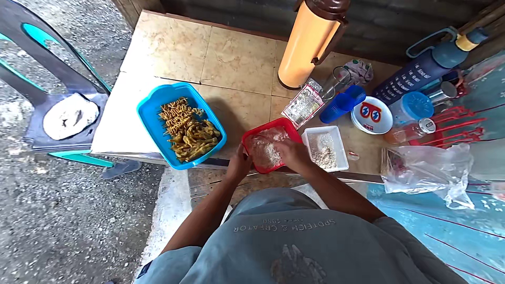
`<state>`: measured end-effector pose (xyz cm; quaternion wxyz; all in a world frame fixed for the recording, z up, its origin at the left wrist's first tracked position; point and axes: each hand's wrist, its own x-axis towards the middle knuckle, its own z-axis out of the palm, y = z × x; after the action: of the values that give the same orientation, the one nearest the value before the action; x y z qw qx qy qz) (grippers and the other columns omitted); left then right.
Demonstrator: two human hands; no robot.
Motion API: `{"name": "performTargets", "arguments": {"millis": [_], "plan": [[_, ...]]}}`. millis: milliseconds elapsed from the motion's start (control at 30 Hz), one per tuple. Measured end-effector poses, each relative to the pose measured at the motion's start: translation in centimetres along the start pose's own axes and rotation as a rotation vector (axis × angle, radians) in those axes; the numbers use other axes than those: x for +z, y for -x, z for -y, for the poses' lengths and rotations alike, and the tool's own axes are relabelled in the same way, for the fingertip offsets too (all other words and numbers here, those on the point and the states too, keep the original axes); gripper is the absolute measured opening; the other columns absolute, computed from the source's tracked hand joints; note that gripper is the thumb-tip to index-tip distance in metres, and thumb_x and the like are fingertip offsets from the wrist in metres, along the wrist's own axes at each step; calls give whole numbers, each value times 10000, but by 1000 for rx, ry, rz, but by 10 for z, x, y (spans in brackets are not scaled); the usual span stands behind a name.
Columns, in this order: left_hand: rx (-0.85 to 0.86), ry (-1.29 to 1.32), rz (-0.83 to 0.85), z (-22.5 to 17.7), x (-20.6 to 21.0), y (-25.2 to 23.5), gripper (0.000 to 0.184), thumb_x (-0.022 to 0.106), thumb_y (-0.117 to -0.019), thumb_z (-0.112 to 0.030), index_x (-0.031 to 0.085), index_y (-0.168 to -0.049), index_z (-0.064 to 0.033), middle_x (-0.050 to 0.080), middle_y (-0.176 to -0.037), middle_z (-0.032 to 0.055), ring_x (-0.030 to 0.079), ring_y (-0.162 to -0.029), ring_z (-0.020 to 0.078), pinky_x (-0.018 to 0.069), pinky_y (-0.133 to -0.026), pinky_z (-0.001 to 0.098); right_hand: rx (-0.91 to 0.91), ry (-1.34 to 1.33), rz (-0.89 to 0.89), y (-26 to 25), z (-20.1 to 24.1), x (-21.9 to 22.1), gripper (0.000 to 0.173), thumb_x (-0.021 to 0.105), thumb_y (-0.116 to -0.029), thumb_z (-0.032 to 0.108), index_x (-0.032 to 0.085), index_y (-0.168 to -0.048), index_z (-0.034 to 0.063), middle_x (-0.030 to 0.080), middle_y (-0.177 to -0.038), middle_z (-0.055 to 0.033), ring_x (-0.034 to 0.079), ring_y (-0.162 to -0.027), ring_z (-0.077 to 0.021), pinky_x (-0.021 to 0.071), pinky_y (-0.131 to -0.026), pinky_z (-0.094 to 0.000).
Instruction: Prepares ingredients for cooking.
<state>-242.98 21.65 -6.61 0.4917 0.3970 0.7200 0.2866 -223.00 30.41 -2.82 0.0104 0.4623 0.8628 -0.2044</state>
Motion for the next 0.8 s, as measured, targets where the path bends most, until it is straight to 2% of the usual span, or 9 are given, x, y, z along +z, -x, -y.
{"name": "performTargets", "arguments": {"millis": [100, 267, 333, 433, 533, 600, 667, 733, 800], "plan": [[57, -68, -57, 3, -5, -7, 626, 547, -1042, -116, 282, -1607, -69, 702, -946, 211, 709, -811, 329, 586, -814, 532, -97, -3, 80, 17, 8, 2, 354, 523, -1038, 95, 697, -1341, 152, 705, -1173, -194, 717, -952, -396, 571, -772, -599], [75, -181, -75, -6, -11, -8, 624, 540, -1033, -117, 306, -1612, -120, 685, -939, 218, 680, -820, 377, 551, -800, 589, -91, 14, 24, 59, -33, -29, 307, 530, -1048, 165, 757, -1254, 155, 729, -1075, -169, 726, -915, -364, 580, -762, -582], [81, -181, -60, -4, -12, -13, 605, 533, -1037, -110, 324, -1605, -117, 683, -945, 225, 683, -826, 376, 558, -801, 581, -113, -17, 88, 62, -30, -26, 299, 524, -1062, 200, 757, -1241, 144, 740, -1099, -165, 726, -968, -358, 575, -829, -576], [109, -157, -82, -2, -11, -17, 535, 515, -1059, -131, 385, -1577, -100, 671, -932, 221, 664, -807, 361, 549, -797, 559, -129, -23, 52, 45, -10, 0, 306, 523, -1041, 140, 761, -1234, 145, 733, -1077, -183, 729, -933, -379, 580, -778, -586], [103, -115, -93, 1, -12, -11, 484, 519, -1073, -160, 428, -1538, -61, 672, -949, 215, 678, -803, 329, 572, -797, 518, 78, -31, 116, 23, -5, -19, 334, 502, -1073, 145, 702, -1339, 172, 697, -1267, -175, 690, -1121, -391, 544, -920, -617], [88, -112, -45, 5, -13, -5, 514, 539, -1069, -184, 407, -1542, -36, 692, -972, 212, 705, -802, 305, 592, -801, 495, 152, -3, 37, 16, -20, -31, 316, 500, -1078, 179, 715, -1310, 163, 706, -1248, -164, 691, -1121, -383, 543, -905, -626], [60, -110, 5, 7, -11, -2, 549, 527, -1078, -205, 357, -1578, -53, 698, -970, 203, 713, -778, 276, 601, -789, 461, 185, 18, -28, 9, -30, -29, 310, 504, -1076, 177, 715, -1301, 151, 707, -1225, -171, 691, -1106, -386, 542, -887, -625], [16, -79, 31, 7, -8, -1, 567, 493, -1094, -217, 298, -1614, -101, 692, -936, 190, 709, -734, 242, 608, -756, 421, 141, 13, -6, 4, -29, -10, 325, 503, -1065, 146, 695, -1326, 145, 698, -1249, -175, 684, -1129, -390, 549, -907, -621], [-22, -69, 38, 6, -8, -3, 557, 484, -1098, -231, 303, -1612, -115, 696, -972, 199, 720, -761, 254, 609, -773, 435, 70, -24, 48, 12, -21, -3, 345, 489, -1065, 132, 686, -1348, 146, 696, -1250, -181, 689, -1115, -393, 549, -912, -614]]}}
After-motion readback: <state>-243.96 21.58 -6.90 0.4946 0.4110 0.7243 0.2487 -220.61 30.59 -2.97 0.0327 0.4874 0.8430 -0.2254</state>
